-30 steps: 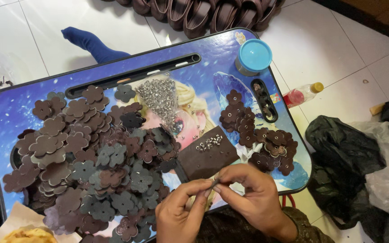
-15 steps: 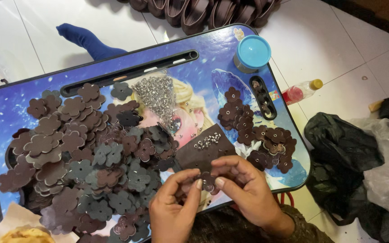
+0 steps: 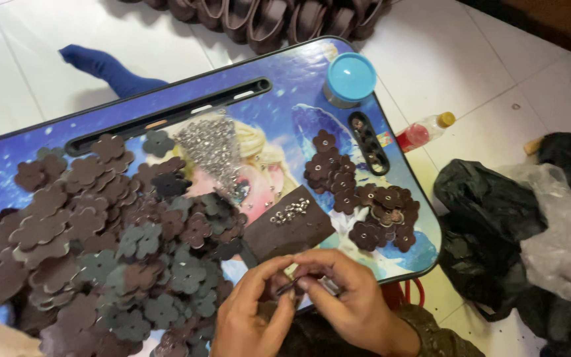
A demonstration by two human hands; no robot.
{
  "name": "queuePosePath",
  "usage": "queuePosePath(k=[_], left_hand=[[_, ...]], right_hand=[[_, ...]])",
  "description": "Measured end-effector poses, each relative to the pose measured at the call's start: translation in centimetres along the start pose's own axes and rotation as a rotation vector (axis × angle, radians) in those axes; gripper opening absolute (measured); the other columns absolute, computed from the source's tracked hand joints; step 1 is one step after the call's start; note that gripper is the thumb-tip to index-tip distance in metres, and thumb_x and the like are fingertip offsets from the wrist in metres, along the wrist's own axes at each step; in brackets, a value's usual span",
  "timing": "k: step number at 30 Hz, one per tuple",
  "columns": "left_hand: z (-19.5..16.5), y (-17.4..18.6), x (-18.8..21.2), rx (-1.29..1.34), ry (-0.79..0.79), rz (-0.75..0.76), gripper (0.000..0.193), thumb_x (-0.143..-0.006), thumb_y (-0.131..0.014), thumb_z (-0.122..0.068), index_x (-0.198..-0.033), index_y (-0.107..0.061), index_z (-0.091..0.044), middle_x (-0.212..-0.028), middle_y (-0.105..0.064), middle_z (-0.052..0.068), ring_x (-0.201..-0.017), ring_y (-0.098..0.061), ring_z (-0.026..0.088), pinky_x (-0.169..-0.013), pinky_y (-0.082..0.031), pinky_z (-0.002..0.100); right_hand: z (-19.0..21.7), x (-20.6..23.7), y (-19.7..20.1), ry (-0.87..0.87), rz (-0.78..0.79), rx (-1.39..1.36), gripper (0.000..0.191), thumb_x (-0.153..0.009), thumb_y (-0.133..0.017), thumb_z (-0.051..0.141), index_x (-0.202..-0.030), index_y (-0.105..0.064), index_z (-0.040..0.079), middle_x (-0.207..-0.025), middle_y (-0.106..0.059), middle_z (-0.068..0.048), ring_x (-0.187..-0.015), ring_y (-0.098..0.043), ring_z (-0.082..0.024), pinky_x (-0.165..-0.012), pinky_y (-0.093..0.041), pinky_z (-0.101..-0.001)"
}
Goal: The person assembles small flower-shaped craft pieces by inserting metal fasteners through pre-drilled holes. They pick up each piece, thread a fastener, and place the completed unit into a growing pile on the table.
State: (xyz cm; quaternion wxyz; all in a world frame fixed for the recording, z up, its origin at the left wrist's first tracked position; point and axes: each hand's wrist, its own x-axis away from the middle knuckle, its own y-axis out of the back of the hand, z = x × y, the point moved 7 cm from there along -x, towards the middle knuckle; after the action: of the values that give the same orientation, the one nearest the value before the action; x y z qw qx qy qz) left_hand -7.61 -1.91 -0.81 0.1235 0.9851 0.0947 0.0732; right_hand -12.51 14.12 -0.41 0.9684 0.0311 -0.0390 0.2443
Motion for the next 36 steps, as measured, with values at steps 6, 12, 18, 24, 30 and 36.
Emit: queuePosePath(k=[6, 12, 18, 24, 30, 36], left_hand=[[2.4, -0.9, 0.7, 0.006, 0.063, 0.095, 0.053, -0.084, -0.065, 0.002, -0.135, -0.054, -0.01, -0.103, -0.075, 0.008, -0.095, -0.076, 0.019, -0.081, -0.063, 0.031], [4.0, -1.8, 0.5, 0.07, 0.036, 0.065, 0.049, -0.088, -0.06, 0.003, -0.135, -0.052, -0.008, -0.104, -0.071, 0.008, -0.095, -0.077, 0.016, -0.081, -0.061, 0.03], [5.1, -2.3, 0.8, 0.17, 0.236, 0.055, 0.045, -0.09, -0.062, 0.001, -0.133, -0.054, -0.008, -0.102, -0.071, 0.008, -0.092, -0.075, 0.013, -0.08, -0.06, 0.027], [3.8, -2.9, 0.0, 0.28, 0.224, 0.022, 0.054, -0.087, -0.068, -0.002, -0.139, -0.052, -0.007, -0.105, -0.076, 0.011, -0.092, -0.076, 0.015, -0.079, -0.061, 0.028], [0.8, -1.8, -0.1, 0.07, -0.072, -0.086, 0.063, -0.083, -0.076, -0.004, -0.141, -0.053, -0.004, -0.126, -0.072, 0.016, -0.112, -0.074, 0.024, -0.093, -0.059, 0.035], [0.8, -1.0, 0.8, -0.129, -0.137, -0.183, 0.043, -0.08, -0.078, -0.007, -0.122, -0.072, -0.008, -0.105, -0.08, 0.008, -0.1, -0.079, 0.019, -0.087, -0.06, 0.032]], right_hand=[[2.5, 0.2, -0.5, 0.171, -0.035, 0.264, 0.03, -0.091, -0.071, -0.007, -0.12, -0.068, 0.002, -0.108, -0.076, -0.011, -0.097, -0.078, -0.017, -0.08, -0.062, -0.028], [3.7, -0.4, -0.6, 0.211, -0.018, 0.271, 0.041, -0.085, -0.077, -0.003, -0.124, -0.066, 0.001, -0.108, -0.072, -0.011, -0.091, -0.073, -0.018, -0.079, -0.06, -0.0282], [1.6, -0.7, 0.1, -0.039, -0.02, 0.122, 0.045, -0.085, -0.076, -0.002, -0.128, -0.064, 0.001, -0.098, -0.074, -0.008, -0.088, -0.072, -0.014, -0.078, -0.059, -0.0269], [0.4, -0.4, 1.5, -0.089, -0.027, 0.097, 0.034, -0.087, -0.076, -0.002, -0.119, -0.065, 0.002, -0.097, -0.077, -0.006, -0.087, -0.071, -0.011, -0.075, -0.058, -0.0261], [2.3, -1.0, 8.9, -0.158, -0.385, 0.285, 0.039, -0.08, -0.078, 0.003, -0.117, -0.066, 0.005, -0.093, -0.076, -0.006, -0.074, -0.068, -0.01, -0.065, -0.055, -0.0256], [6.5, -3.2, 10.1, 0.004, -0.459, 0.983, 0.033, -0.081, -0.08, 0.014, -0.113, -0.072, 0.009, -0.099, -0.072, -0.006, -0.078, -0.065, -0.022, -0.071, -0.052, -0.0348]])
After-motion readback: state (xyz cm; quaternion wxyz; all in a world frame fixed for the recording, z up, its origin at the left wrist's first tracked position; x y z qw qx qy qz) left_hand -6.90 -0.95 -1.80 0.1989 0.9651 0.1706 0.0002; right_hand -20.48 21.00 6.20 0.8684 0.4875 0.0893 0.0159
